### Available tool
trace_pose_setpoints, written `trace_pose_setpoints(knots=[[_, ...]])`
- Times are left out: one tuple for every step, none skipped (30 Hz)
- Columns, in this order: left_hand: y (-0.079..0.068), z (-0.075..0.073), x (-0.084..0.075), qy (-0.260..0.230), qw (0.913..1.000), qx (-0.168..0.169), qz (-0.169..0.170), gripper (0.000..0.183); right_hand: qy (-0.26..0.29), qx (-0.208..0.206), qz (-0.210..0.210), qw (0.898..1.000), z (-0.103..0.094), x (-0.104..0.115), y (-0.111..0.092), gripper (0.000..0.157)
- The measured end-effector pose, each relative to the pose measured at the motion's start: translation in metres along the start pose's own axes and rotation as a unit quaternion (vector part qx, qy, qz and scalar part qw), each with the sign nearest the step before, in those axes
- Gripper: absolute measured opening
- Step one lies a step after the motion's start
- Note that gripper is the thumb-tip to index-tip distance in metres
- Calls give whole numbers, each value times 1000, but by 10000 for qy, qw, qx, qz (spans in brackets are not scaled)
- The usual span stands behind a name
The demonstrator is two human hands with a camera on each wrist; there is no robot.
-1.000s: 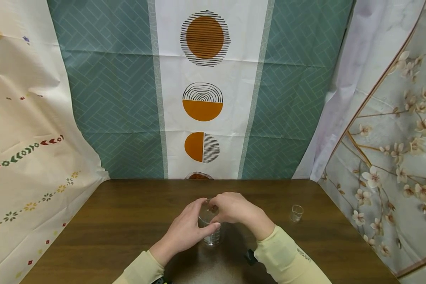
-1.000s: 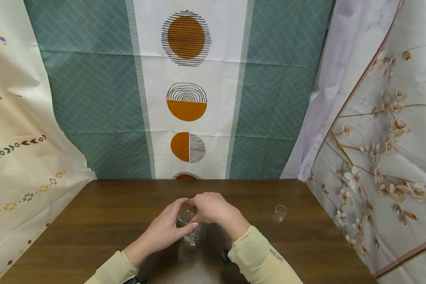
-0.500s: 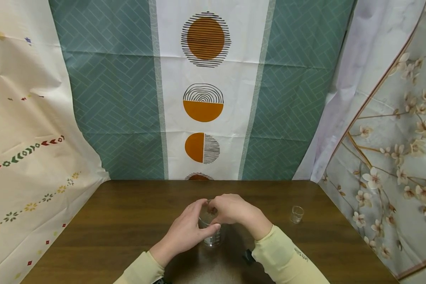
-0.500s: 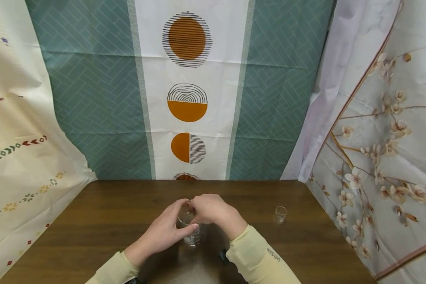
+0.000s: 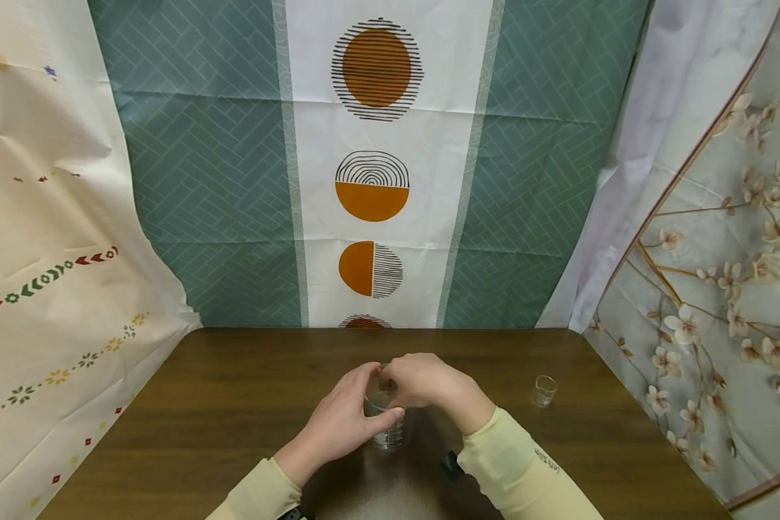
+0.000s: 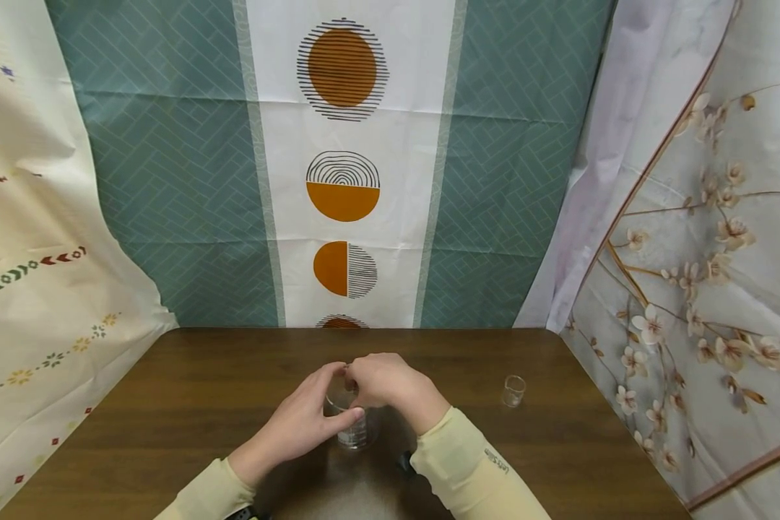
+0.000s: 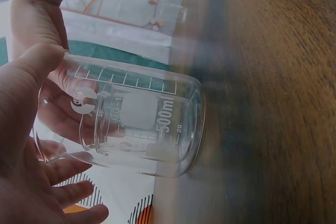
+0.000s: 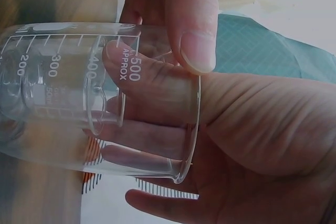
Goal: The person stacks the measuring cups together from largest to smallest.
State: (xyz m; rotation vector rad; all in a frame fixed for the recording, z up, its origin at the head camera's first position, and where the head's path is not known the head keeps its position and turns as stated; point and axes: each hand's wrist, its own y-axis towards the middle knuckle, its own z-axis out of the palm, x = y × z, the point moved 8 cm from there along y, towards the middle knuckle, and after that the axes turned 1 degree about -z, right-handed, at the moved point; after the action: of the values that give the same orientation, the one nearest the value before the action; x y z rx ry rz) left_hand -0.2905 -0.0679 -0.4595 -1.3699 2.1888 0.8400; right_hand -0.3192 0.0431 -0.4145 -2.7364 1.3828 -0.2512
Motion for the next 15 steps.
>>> trace_pose_setpoints(knots=[[0, 0, 0, 2, 10000, -3, -3, 95, 6, 10, 2, 10000, 0, 0, 0, 31], [0, 0, 0, 7, 10000, -9, 0, 95, 18, 16, -3, 10000, 0, 1, 0, 31], [0, 0, 0, 8, 10000, -12, -2, 95, 16, 28, -1, 10000, 0, 1, 0, 31], [0, 0, 0, 14, 10000, -17, 0, 95, 8, 35, 3, 10000, 0, 1, 0, 31], [0, 0, 0, 8, 10000, -21, 2, 95, 0, 41, 6, 10000, 0, 1, 0, 31], [0, 0, 0, 10, 10000, -24, 4, 95, -7, 45, 9, 10000, 0, 1, 0, 31], [0, 0, 0, 14, 10000, -25, 4, 95, -4, 48, 10, 10000, 0, 1, 0, 31], [0, 0, 0, 12, 10000, -26, 1, 95, -3, 50, 13, 10000, 0, 1, 0, 31], [0, 0, 0, 10, 10000, -24, -1, 95, -8, 58, 14, 10000, 0, 1, 1, 31], [0, 0, 0, 9, 10000, -23, -3, 95, -2, 64, 18, 10000, 1, 1, 1, 31], [0, 0, 1, 8, 10000, -20, -2, 95, 7, 72, 19, 10000, 1, 1, 1, 31], [0, 0, 1, 9, 10000, -18, 0, 95, 11, 75, 19, 10000, 1, 0, 1, 31], [0, 0, 1, 4, 10000, -18, 4, 95, 12, 81, 12, 10000, 1, 0, 1, 32], [0, 0, 1, 1, 10000, -22, 11, 95, 8, 83, 2, 10000, 2, 0, 2, 32], [0, 0, 0, -9, 10000, -20, 18, 95, -3, 88, -7, 10000, 2, 0, 2, 33]])
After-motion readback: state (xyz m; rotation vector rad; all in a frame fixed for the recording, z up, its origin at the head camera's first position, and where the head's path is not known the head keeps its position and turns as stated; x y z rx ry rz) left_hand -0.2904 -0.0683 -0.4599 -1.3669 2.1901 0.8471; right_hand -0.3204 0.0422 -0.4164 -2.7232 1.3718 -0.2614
